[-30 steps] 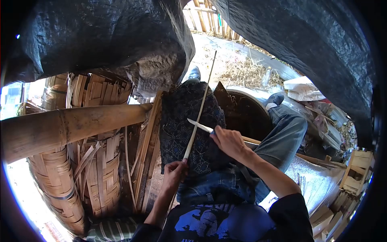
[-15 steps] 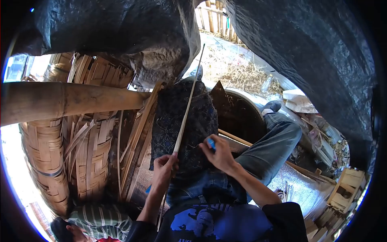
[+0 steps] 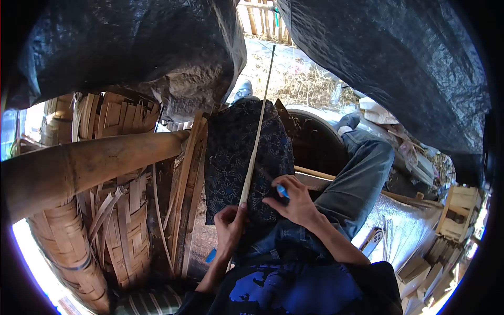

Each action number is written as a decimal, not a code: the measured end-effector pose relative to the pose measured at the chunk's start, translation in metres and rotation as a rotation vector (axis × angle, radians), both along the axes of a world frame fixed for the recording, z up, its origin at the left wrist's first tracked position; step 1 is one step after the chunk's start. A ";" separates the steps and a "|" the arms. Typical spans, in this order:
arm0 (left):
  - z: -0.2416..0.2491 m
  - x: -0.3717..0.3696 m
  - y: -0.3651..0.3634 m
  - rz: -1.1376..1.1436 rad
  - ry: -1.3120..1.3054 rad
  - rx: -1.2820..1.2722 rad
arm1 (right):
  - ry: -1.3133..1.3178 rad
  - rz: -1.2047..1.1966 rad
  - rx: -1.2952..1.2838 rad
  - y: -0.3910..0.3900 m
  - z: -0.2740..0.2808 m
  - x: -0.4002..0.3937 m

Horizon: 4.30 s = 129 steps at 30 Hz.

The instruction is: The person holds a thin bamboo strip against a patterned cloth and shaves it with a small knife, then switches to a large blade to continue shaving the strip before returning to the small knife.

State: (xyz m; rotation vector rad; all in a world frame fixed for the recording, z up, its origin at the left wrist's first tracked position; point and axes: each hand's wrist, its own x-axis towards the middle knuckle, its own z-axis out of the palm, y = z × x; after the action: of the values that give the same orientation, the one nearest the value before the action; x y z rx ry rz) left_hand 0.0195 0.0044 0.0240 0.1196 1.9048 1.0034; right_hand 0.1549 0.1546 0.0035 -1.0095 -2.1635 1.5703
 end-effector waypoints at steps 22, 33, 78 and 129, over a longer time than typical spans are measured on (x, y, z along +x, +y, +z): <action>-0.018 -0.029 -0.014 -0.050 -0.197 0.025 | -0.148 -0.089 0.088 0.093 -0.020 -0.043; -0.015 -0.039 -0.012 0.006 -0.417 0.014 | -0.199 0.235 -0.076 0.101 -0.026 -0.030; -0.012 -0.019 -0.006 -0.066 -0.146 -0.023 | -0.252 0.371 -0.103 0.098 -0.045 -0.003; -0.012 -0.024 -0.006 -0.164 -0.155 0.008 | -0.353 0.152 -0.994 0.111 -0.021 -0.013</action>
State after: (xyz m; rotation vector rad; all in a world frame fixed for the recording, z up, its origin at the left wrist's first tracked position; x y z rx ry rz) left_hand -0.0041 -0.0021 0.0118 0.1943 1.7205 0.8843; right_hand 0.1416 0.2654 -0.0172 -1.4774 -1.5924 2.8244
